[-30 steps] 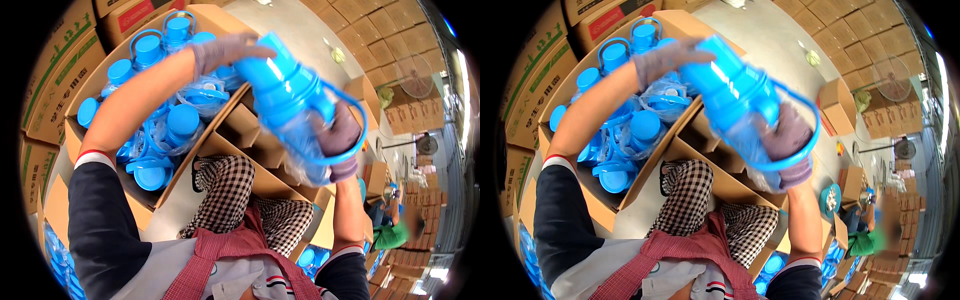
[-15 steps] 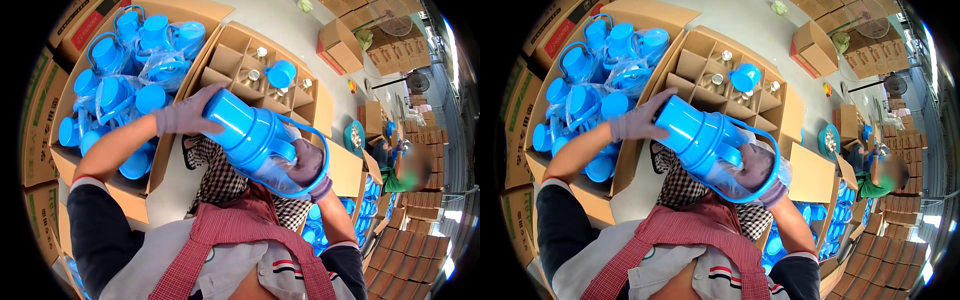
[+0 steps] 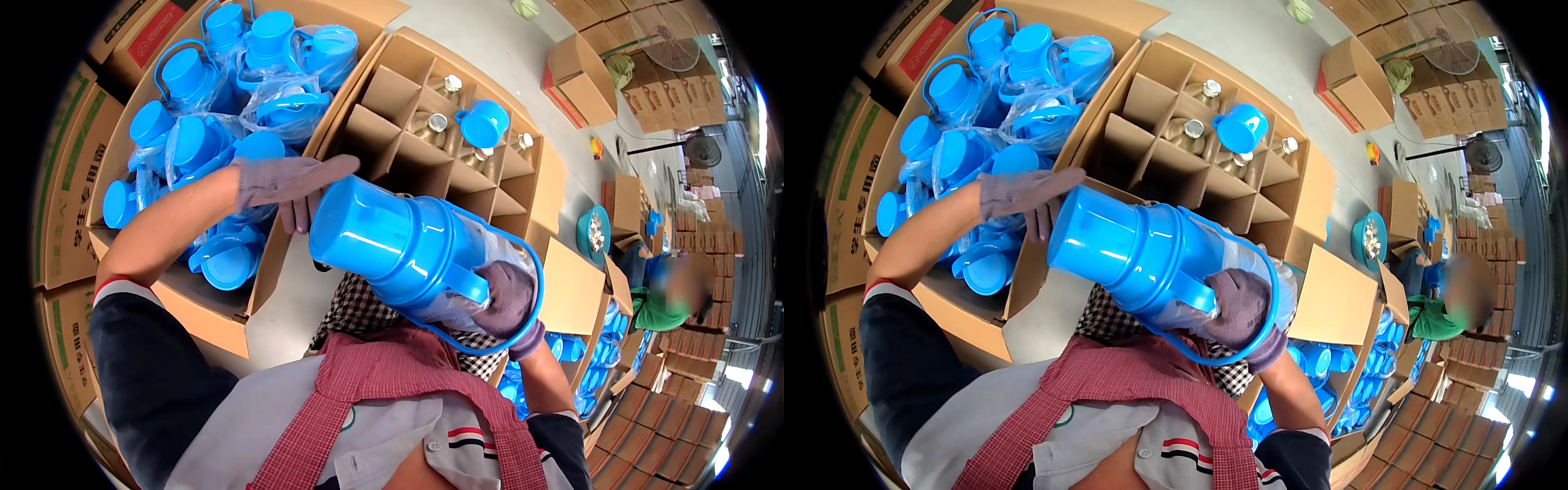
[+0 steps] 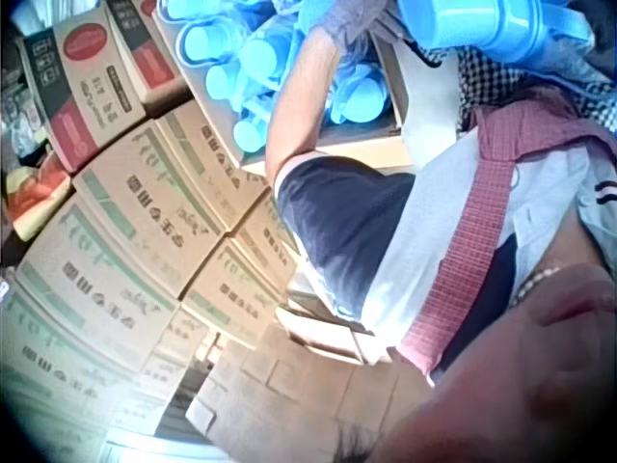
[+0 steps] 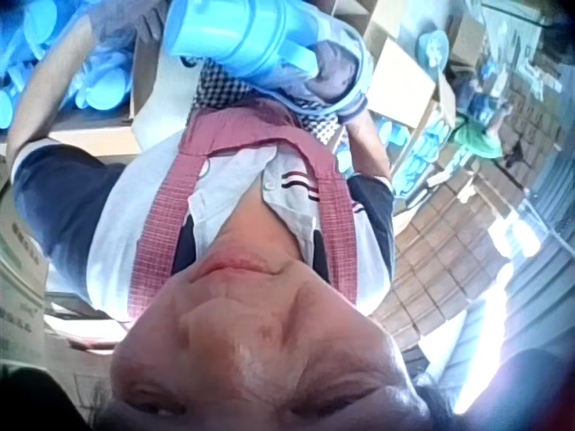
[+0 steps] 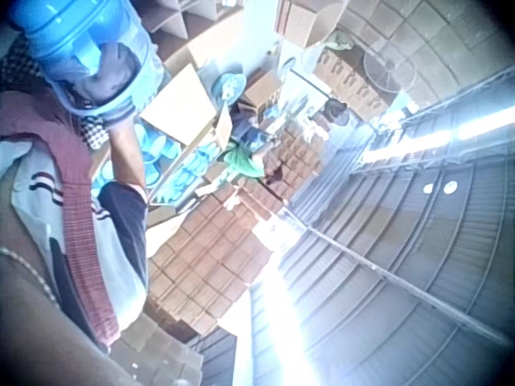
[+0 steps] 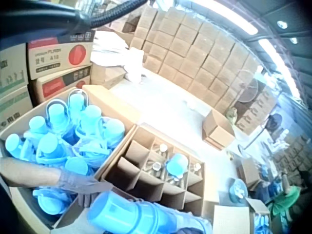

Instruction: The person assembles blue plastic pitchers by inserting stainless steel inner containers into the plastic shells and screwing on the lids. They then place the completed units into a cardboard box.

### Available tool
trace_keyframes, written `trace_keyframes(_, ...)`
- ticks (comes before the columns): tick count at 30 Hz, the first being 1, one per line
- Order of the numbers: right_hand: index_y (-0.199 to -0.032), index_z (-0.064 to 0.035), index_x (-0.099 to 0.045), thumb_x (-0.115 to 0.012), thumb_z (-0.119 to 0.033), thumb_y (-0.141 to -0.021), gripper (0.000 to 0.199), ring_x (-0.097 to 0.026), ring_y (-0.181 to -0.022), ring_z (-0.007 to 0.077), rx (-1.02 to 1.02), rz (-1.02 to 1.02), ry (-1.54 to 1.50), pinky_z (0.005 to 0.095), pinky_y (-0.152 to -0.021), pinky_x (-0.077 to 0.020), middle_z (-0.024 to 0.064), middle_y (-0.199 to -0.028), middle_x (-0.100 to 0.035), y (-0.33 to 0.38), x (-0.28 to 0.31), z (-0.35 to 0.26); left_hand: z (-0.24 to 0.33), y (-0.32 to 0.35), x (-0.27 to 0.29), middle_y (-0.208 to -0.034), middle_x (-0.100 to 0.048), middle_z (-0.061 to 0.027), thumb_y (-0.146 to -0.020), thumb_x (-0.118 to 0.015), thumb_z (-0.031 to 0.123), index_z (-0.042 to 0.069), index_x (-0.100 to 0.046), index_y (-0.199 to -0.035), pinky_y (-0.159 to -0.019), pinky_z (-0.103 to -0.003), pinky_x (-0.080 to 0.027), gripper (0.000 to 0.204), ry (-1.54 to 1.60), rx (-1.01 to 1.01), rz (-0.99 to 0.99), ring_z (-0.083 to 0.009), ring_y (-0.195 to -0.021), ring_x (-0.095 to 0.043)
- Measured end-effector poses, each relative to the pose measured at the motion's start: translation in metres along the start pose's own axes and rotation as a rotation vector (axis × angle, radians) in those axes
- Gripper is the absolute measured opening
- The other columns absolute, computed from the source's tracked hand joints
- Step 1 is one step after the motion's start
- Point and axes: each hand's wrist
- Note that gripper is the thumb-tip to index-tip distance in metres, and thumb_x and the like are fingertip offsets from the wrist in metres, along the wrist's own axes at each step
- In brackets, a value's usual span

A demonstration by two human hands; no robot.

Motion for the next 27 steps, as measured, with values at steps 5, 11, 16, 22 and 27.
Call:
trace_keyframes(5,-0.085,-0.004,-0.062,-0.083,-0.024,-0.063,0.036,-0.063,-0.068,0.0328,-0.042,0.028,-0.026,0.039,-0.064,-0.0501,0.0147,-0.076,-0.064,0.001,-0.004,0.007,-0.017,0.013,-0.038,-0.129,-0.046,-0.0231,-0.066,-0.083,0.031,0.001,-0.032,-0.141,-0.109,-0.045,-0.034,0.096,-0.552,-0.894,0.5,-0.0375,-0.127,-0.041)
trace_keyframes(11,-0.082,-0.0031,-0.06,-0.082,-0.017,-0.066,0.03,-0.064,-0.066,0.0264,-0.192,0.092,-0.177,0.0331,-0.062,-0.0494,0.0127,-0.073,-0.064,0.003,-0.002,0.023,-0.009,-0.003,0.033,-0.144,-0.039,-0.0181,-0.072,-0.079,0.03,0.011,-0.023,-0.15,-0.106,-0.043,-0.038,0.098,0.036,-0.761,0.613,-0.0319,-0.132,-0.04)
trace_keyframes(16,-0.08,-0.0027,-0.059,-0.079,-0.013,-0.069,0.025,-0.06,-0.062,0.0195,-0.273,0.155,-0.353,0.0296,-0.06,-0.047,0.0098,-0.07,-0.061,0.004,0.009,0.032,-0.037,-0.052,0.133,-0.15,-0.028,-0.0187,-0.085,-0.059,0.054,0.024,-0.022,-0.151,-0.101,-0.051,-0.042,0.081,-0.737,0.036,1.213,-0.0393,-0.135,-0.036)
trace_keyframes(22,-0.101,-0.0009,-0.063,-0.052,-0.021,-0.094,0.024,-0.065,-0.084,0.0225,-0.436,0.36,-1.06,0.0353,-0.078,-0.053,0.0099,-0.095,-0.068,0.047,0.029,0.08,-0.045,-0.099,0.122,-0.156,-0.02,-0.0145,-0.095,-0.042,0.054,0.027,-0.031,-0.148,-0.113,-0.057,-0.017,0.061,-0.827,0.284,1.011,-0.036,-0.144,-0.015)
trace_keyframes(27,-0.13,0.001,-0.049,-0.047,-0.022,-0.097,0.04,-0.057,-0.112,0.0271,-0.13,0.554,-1.458,0.0401,-0.101,-0.0448,0.0154,-0.127,-0.056,0.058,0.003,0.096,0.091,-0.068,-0.031,-0.149,-0.033,-0.0126,-0.088,-0.06,0.041,0.009,-0.031,-0.147,-0.115,-0.039,-0.021,0.073,0.078,-1.309,0.35,-0.0271,-0.139,-0.03)
Point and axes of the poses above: each hand's wrist, its own y-axis away from the middle knuckle, its own x-axis out of the back of the hand, z = x × y
